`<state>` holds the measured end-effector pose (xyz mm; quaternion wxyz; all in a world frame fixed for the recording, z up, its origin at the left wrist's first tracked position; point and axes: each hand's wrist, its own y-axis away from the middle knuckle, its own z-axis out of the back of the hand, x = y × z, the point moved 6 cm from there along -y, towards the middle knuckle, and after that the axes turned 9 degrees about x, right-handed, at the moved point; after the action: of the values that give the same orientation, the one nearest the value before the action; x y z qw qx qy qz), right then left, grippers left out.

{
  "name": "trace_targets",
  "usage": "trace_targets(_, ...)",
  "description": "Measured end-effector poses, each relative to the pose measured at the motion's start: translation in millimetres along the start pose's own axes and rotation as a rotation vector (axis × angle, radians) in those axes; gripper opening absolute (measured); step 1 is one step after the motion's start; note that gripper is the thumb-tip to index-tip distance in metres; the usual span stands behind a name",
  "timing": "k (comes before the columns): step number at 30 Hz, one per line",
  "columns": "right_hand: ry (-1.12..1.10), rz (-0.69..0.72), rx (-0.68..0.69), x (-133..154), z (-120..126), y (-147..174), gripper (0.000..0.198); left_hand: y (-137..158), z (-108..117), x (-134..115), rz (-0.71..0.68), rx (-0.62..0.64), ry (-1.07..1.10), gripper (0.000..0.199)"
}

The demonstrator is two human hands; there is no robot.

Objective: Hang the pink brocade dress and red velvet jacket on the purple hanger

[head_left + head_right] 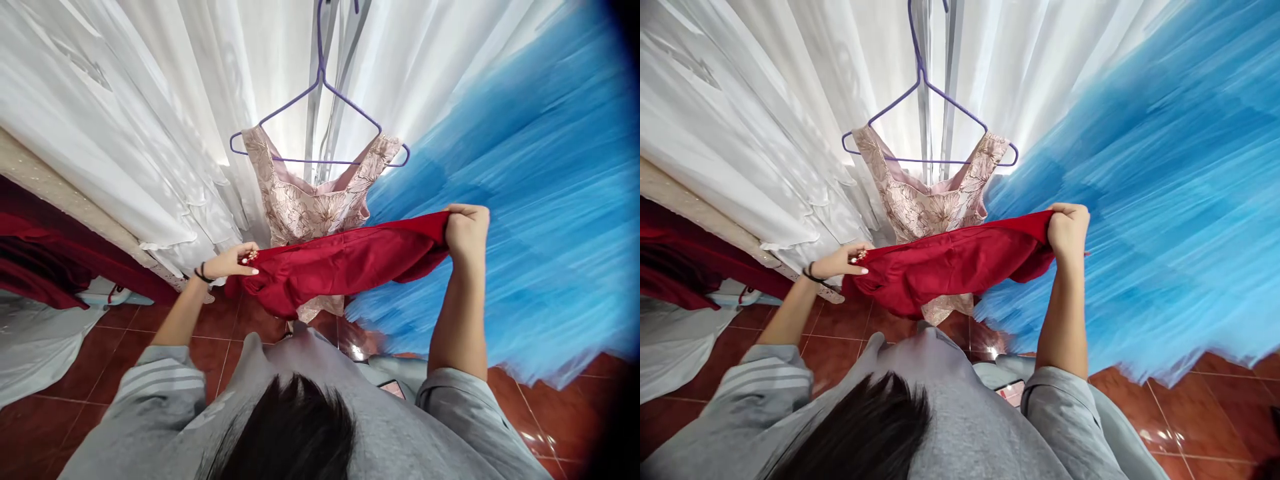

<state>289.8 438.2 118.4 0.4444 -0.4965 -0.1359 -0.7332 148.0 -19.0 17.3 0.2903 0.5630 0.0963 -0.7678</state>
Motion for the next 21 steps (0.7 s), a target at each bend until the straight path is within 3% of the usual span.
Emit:
trace_targets(2, 0.045, -0.047, 0.087, -10.5, -13.8, -1.9, 0.018, 23.2, 24.1, -24.0, 0.011, -0.041, -0.196, 0.044)
trace_targets(4, 0.106, -0.067, 0.176, -10.4, -31.0, -1.8, 0.018, 46.0, 45.7, -44.7, 0.011, -0.197, -0.324, 0.039)
trace_targets(6, 0.217, -0.034, 0.178, 5.0, -44.6, -2.7, 0.021, 68.8, 64.3, -62.6, 0.022, -0.399, -0.42, 0.032)
trace_targets(10, 0.42, 0.27, -0.147, 78.7, -57.6, -17.2, 0.035, 108.5, 103.8, -99.3, 0.013, -0.813, -0.592, 0.017)
trace_targets(12, 0.438, 0.419, -0.244, 112.2, -69.1, -34.4, 0.048, 116.4, 126.6, -114.9, 0.04, -0.939, -0.673, 0.019)
trace_targets(14, 0.432, 0.46, -0.198, 127.2, -86.1, -61.3, 0.048, 111.9, 150.2, -123.6, 0.173, -0.976, -0.77, 0.025)
trace_targets(17, 0.407, 0.389, -0.044, 119.6, -109.1, -101.8, 0.028, 88.5, 178.4, -125.6, 0.4, -0.864, -0.876, 0.029)
trace_targets(21, 0.358, 0.334, -0.001, 99.2, -113.4, -127.8, 0.04, 62.5, 201.2, -130.1, 0.525, -0.775, -0.943, 0.024)
